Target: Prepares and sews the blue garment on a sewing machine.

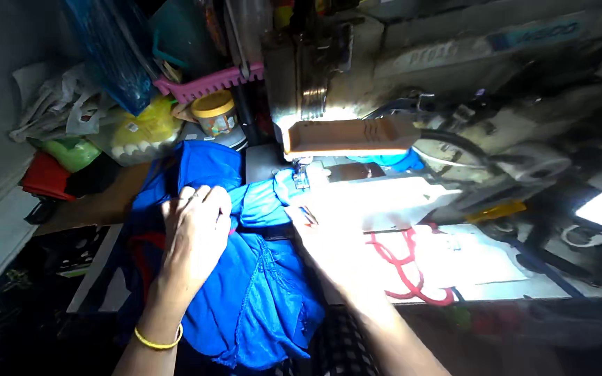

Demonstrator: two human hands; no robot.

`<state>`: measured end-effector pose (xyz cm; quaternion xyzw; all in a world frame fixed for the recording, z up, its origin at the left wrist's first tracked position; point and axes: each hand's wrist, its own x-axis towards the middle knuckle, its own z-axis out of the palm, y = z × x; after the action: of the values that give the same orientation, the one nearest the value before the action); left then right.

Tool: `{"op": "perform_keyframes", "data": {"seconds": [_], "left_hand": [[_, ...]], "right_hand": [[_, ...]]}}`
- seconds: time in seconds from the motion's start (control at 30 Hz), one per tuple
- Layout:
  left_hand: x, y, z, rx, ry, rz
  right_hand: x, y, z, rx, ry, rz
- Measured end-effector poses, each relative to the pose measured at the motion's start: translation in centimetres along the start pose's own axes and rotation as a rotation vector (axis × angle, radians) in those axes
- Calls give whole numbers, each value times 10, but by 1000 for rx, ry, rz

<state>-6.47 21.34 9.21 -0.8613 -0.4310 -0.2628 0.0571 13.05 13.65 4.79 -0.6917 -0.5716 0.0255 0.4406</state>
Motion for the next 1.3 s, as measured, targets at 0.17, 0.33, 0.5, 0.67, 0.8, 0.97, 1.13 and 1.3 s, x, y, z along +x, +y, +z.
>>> {"op": "perform_keyframes", "data": {"seconds": [0.17,0.33,0.5,0.67,0.8,0.97,1.13,1.3], "left_hand": [[6,-18,48,7,-18,-40],[19,32,9,-276,12,40],[34,45,7,-1118,-481,-107],[23,48,13,-1309,-334,-264],[26,47,2,-1290,-143,-93],[60,40,-11,-659,-290,244],[93,40,-32,-146,-607,568],[98,38,-48,-178,-640,565]], "right_hand": [[-7,11,-11,1072,-241,477],[-18,7,-12,512,-34,153],[-8,9,-21,564,-112,-48],[18,26,-38,733,-220,106],[22,23,-32,625,-328,77],[14,11,-43,720,-401,62],[24,21,-38,654,-478,180],[7,23,-23,723,-393,171]]}}
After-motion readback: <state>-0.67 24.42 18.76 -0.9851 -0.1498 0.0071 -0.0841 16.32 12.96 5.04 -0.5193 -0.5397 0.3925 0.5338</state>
